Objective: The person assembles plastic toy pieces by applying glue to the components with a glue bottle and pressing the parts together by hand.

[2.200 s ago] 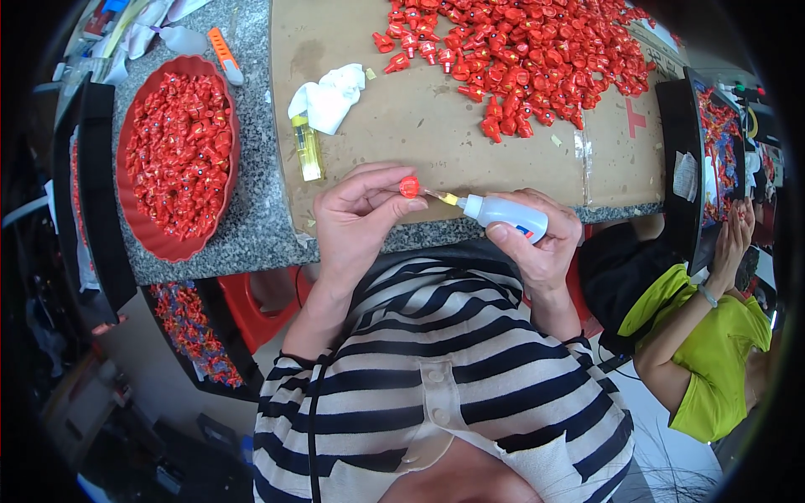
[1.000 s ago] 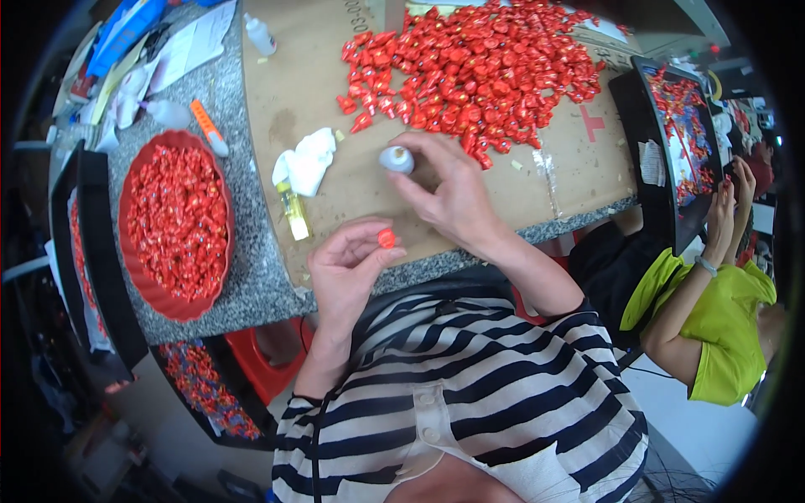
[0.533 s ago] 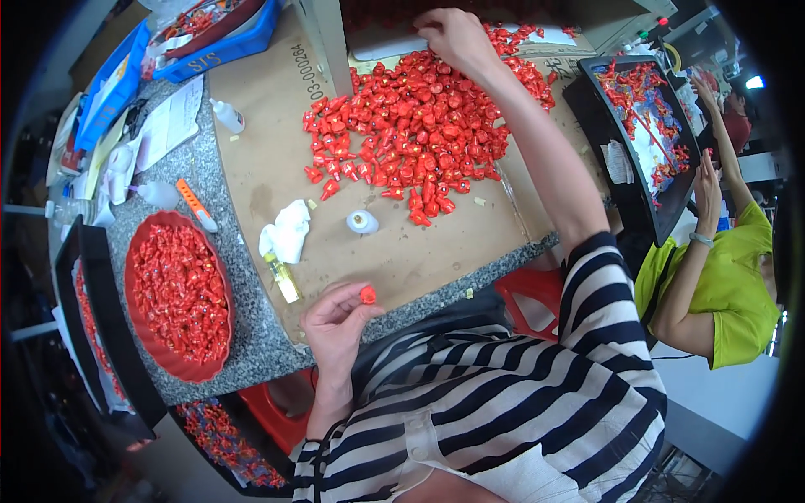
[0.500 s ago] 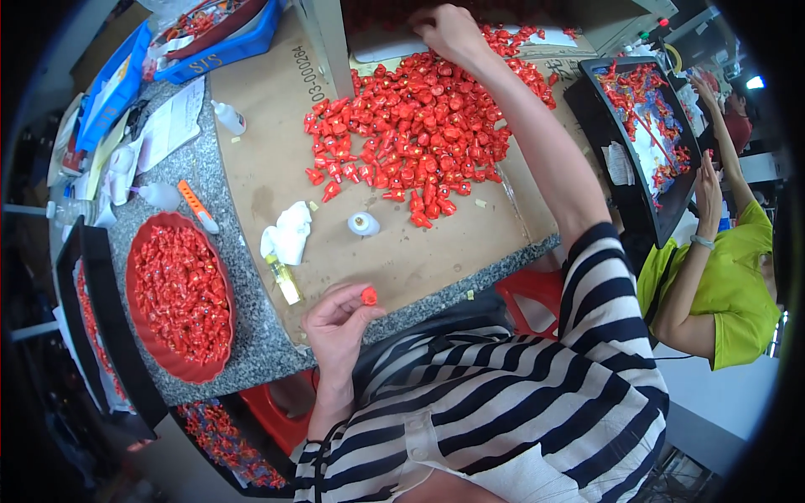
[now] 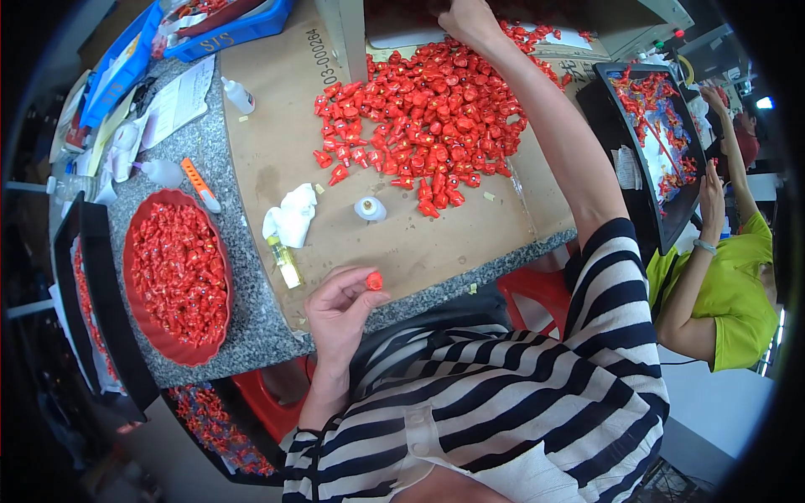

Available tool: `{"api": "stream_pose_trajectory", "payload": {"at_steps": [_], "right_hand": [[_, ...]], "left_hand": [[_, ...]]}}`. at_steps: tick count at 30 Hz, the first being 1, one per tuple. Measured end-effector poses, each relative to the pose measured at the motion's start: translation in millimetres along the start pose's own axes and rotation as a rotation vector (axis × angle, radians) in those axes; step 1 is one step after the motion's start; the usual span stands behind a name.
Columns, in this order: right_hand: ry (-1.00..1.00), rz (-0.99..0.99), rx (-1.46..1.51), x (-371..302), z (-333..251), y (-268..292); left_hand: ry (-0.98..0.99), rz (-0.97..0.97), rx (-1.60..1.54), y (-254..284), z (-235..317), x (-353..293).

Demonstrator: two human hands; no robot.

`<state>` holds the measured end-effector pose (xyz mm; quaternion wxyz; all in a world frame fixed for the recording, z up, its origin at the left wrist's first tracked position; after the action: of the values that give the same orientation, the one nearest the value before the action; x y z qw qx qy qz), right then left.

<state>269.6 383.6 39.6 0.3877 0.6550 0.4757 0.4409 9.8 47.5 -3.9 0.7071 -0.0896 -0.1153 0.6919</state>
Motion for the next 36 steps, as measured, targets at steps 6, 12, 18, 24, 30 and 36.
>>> {"api": "stream_pose_trajectory", "payload": {"at_steps": [6, 12, 18, 24, 30, 36], "right_hand": [[0.166, -0.142, -0.178, 15.2, -6.9, -20.4], [0.337, -0.029, 0.226, -52.9, -40.5, 47.1], [0.013, -0.539, 1.008, -176.6, -28.1, 67.2], [-0.413, -0.838, 1.490, -296.6, -24.4, 47.7], [-0.428, -0.926, 1.648, -326.1, -32.5, 34.4], [-0.371, -0.946, 1.502, -331.1, -38.2, 31.6]], "left_hand": [[-0.030, 0.012, 0.006, -0.2, 1.7, -2.8], [-0.021, 0.028, 0.005, 2.6, 0.2, -7.5], [-0.014, 0.017, -0.008, -1.9, -2.6, -7.0], [-0.018, -0.084, 0.054, -19.5, 1.6, -5.4], [0.028, -0.103, -0.004, -26.6, 1.2, -7.1], [0.032, -0.100, 0.033, -24.8, -1.1, -11.8]]}}
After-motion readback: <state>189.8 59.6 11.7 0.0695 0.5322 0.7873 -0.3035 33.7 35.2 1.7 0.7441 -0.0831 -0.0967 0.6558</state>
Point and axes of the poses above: each hand's wrist, its own x-axis towards the middle knuckle, its own y-axis out of the back of the hand, z = x × y, the point moved 5 cm from there along x, towards the middle knuckle, and after that the axes turned 8 degrees about -y, right-handed, at the moved point
